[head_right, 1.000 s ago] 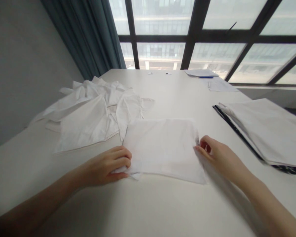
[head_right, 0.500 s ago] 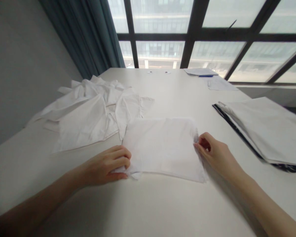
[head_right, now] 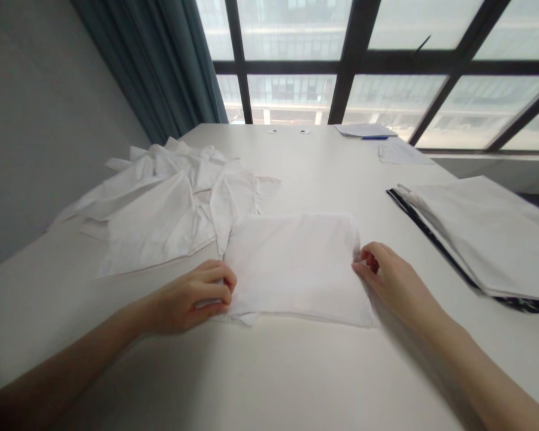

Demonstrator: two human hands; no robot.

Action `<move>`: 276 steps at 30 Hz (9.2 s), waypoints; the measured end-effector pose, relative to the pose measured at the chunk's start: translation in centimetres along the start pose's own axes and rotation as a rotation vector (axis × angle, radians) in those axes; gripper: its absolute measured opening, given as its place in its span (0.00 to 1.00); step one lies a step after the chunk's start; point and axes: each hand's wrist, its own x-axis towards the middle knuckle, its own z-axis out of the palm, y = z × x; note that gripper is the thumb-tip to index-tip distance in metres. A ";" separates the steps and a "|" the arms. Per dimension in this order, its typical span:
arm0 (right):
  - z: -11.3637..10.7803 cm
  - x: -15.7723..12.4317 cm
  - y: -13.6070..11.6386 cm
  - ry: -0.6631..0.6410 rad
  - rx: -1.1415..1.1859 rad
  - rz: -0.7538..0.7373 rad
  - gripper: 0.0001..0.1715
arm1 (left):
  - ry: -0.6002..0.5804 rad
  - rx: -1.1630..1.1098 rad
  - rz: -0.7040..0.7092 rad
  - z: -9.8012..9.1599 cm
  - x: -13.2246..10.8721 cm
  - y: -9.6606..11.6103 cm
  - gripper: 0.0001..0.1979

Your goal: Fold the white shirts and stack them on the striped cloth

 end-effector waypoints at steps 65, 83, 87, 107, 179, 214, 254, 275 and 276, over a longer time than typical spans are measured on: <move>4.3 -0.8 -12.6 -0.616 0.293 -0.865 0.25 | 0.147 0.216 -0.413 -5.2 7.3 -12.2 0.14; 3.7 -0.8 -12.8 -0.687 0.296 -0.857 0.32 | 0.189 0.502 -0.384 2.2 10.3 -7.5 0.22; 2.7 -0.5 -13.0 -0.737 0.340 -0.844 0.33 | 0.277 0.414 -0.451 1.5 10.1 -8.6 0.19; 2.2 10.4 -1.1 -0.183 -0.135 -0.129 0.25 | 0.087 0.461 -0.614 -1.6 9.4 -6.9 0.14; 6.9 8.7 -8.8 -0.113 -0.131 -0.480 0.26 | 0.067 0.577 -0.364 1.1 9.4 -3.4 0.24; 4.1 -1.5 -7.3 -0.252 -0.130 -0.661 0.36 | -0.063 0.337 -0.124 4.1 1.4 2.8 0.28; 3.1 1.0 -2.0 0.063 0.128 -0.053 0.25 | 0.730 -0.329 -0.497 3.0 0.7 -1.1 0.20; 2.7 0.7 -2.6 0.138 0.372 0.093 0.23 | 0.650 -0.580 -0.687 1.2 0.9 -0.7 0.23; 2.7 0.7 -2.7 0.139 0.371 0.099 0.23 | 0.630 -0.530 -0.688 1.1 0.9 -0.6 0.21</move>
